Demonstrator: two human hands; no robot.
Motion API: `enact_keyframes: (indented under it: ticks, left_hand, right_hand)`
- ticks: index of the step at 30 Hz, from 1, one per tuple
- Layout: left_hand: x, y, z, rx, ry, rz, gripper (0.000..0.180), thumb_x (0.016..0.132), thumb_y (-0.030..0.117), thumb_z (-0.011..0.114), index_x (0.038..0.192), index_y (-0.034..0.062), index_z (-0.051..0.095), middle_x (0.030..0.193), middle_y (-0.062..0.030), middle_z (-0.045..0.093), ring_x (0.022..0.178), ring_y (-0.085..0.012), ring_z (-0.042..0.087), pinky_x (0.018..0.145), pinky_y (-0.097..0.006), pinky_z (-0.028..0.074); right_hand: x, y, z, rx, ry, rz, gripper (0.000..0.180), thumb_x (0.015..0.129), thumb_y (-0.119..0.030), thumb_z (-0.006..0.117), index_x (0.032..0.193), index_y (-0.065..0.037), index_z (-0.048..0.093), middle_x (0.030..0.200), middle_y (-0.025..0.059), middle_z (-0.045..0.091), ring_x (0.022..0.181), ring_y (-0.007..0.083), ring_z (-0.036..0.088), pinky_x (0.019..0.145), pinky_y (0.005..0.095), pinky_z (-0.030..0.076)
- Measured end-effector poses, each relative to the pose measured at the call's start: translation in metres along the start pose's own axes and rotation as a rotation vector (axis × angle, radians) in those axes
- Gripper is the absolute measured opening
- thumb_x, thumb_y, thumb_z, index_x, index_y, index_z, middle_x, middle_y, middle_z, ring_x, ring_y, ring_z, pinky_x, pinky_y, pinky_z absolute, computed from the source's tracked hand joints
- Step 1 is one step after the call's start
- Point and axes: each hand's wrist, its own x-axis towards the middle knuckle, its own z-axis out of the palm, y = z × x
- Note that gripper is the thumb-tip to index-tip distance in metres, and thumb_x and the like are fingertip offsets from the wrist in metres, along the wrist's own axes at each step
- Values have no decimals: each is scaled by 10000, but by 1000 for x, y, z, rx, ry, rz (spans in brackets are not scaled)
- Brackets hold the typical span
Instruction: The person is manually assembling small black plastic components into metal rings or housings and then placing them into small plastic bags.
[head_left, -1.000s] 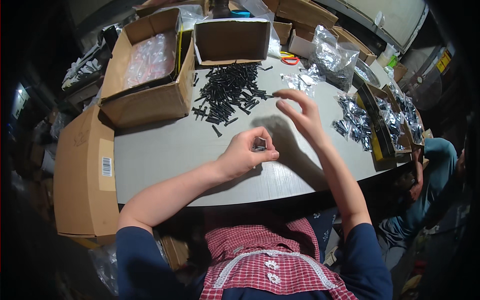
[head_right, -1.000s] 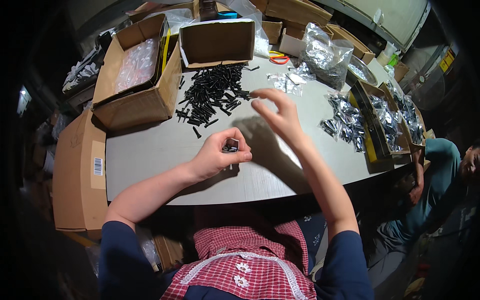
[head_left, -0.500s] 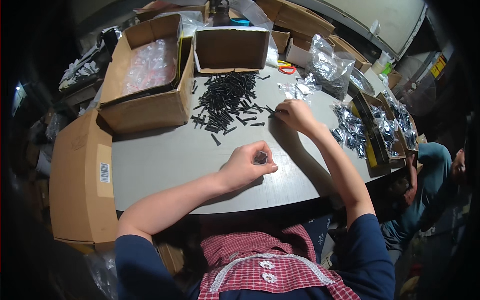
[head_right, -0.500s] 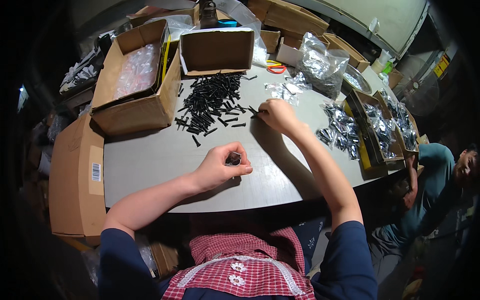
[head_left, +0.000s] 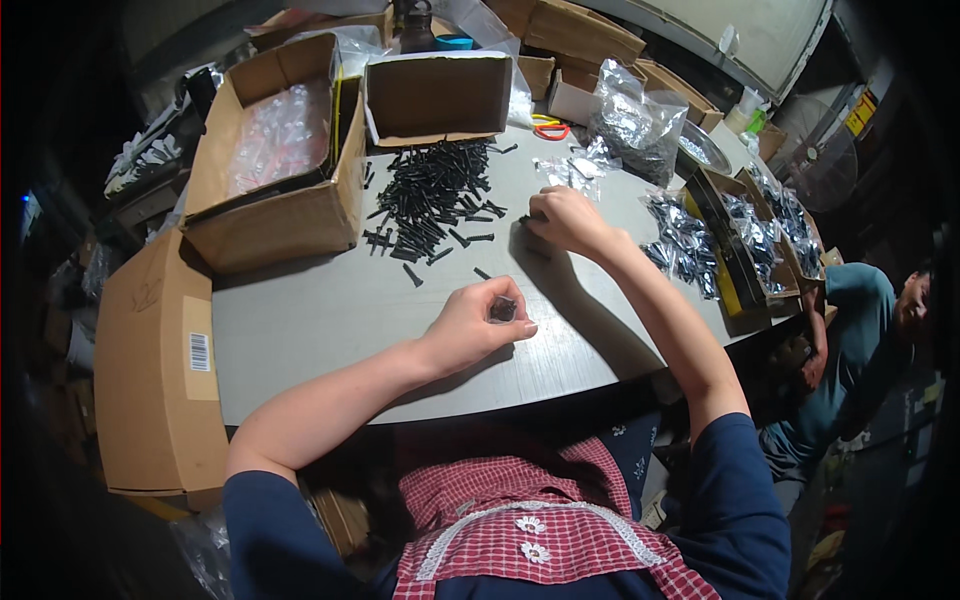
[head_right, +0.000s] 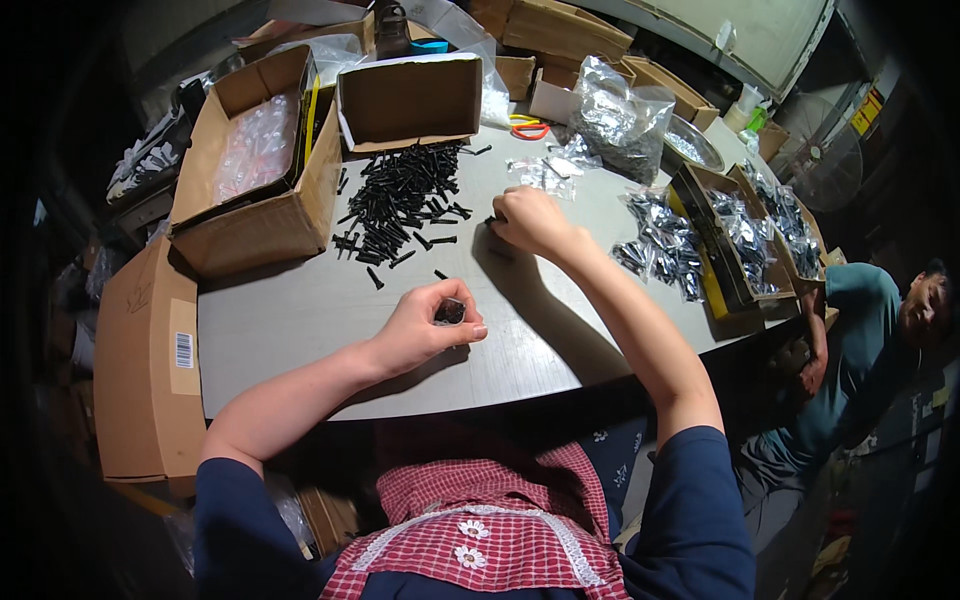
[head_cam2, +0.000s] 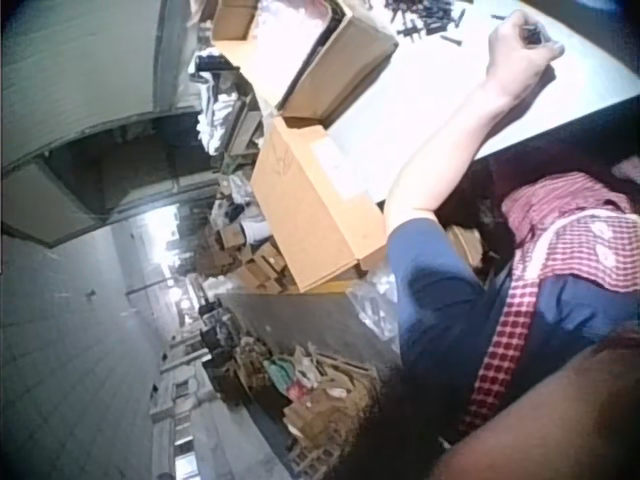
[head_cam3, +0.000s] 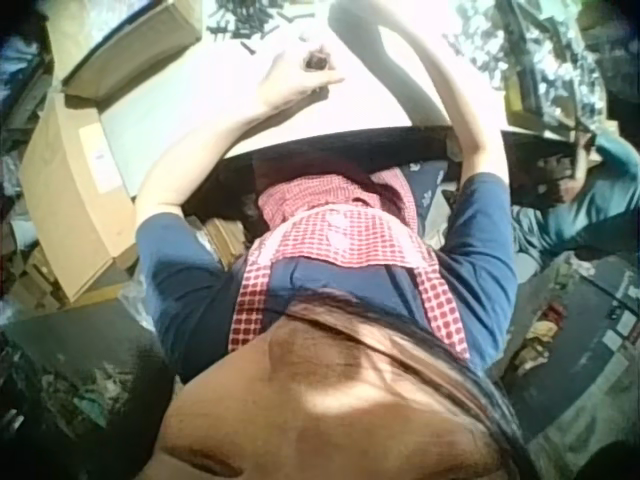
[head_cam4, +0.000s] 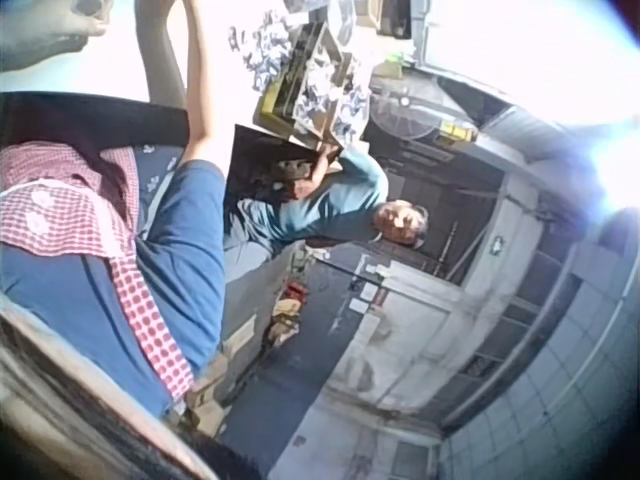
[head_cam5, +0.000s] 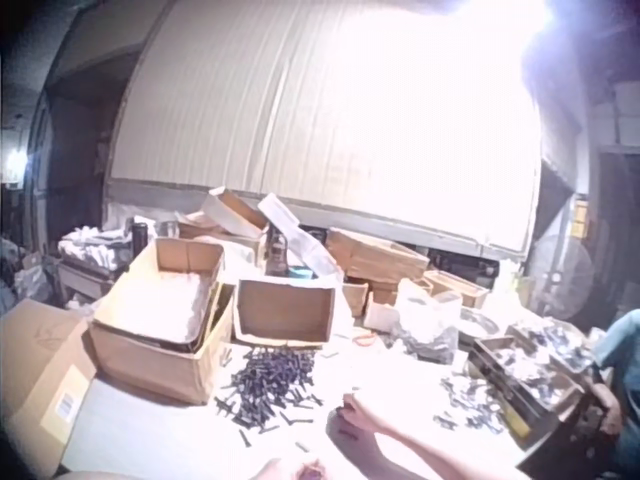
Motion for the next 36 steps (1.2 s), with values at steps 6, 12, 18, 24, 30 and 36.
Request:
enact_keyframes:
  ticks: [6, 12, 18, 24, 30, 36]
  left_hand:
    - [-3, -2, 1, 27, 16, -15, 222, 918, 149, 788, 902, 39, 596, 878, -18, 681, 811, -71, 612, 751, -265, 521]
    - [0, 3, 1, 34, 28, -15, 217, 914, 149, 787, 893, 40, 601, 872, -22, 691, 820, -71, 620, 752, -264, 525]
    - [-7, 2, 7, -5, 101, 81, 163, 887, 86, 786, 924, 46, 633, 908, -20, 691, 840, -82, 634, 791, -263, 523]
    - [-8, 7, 14, -335, 67, 8, 185, 878, 27, 774, 1002, 39, 638, 913, 1, 655, 893, -86, 640, 823, -275, 539]
    - [-16, 9, 13, -45, 58, 53, 197, 919, 108, 784, 955, 34, 606, 1004, -49, 701, 949, -109, 657, 867, -291, 542]
    - [-24, 19, 26, 35, -111, 195, 191, 907, 107, 793, 917, 30, 619, 894, -46, 700, 903, -129, 676, 868, -309, 534]
  right_hand:
    - [1, -7, -8, -422, -154, -95, 231, 672, -246, 729, 751, -31, 757, 834, 148, 723, 916, 328, 701, 966, 443, 472]
    - [-13, 6, -12, -121, -39, -12, 261, 685, -284, 735, 761, -38, 690, 809, 116, 683, 885, 309, 651, 994, 413, 408]
    - [-47, -97, -48, 978, 232, -93, 132, 821, -109, 724, 933, -46, 693, 933, 34, 681, 978, 173, 617, 1124, 445, 334]
    - [-73, -104, -34, 764, 90, -203, 296, 846, -233, 750, 1085, -58, 743, 1146, 65, 661, 1133, 217, 569, 1153, 462, 304]
    - [-69, -94, -51, 1050, 80, 188, 404, 949, -306, 713, 1238, -24, 721, 1224, 122, 675, 1165, 213, 619, 970, 357, 502]
    - [-33, -81, -24, 367, -159, 219, 463, 969, -436, 685, 982, 24, 734, 900, 224, 717, 827, 359, 700, 763, 439, 542]
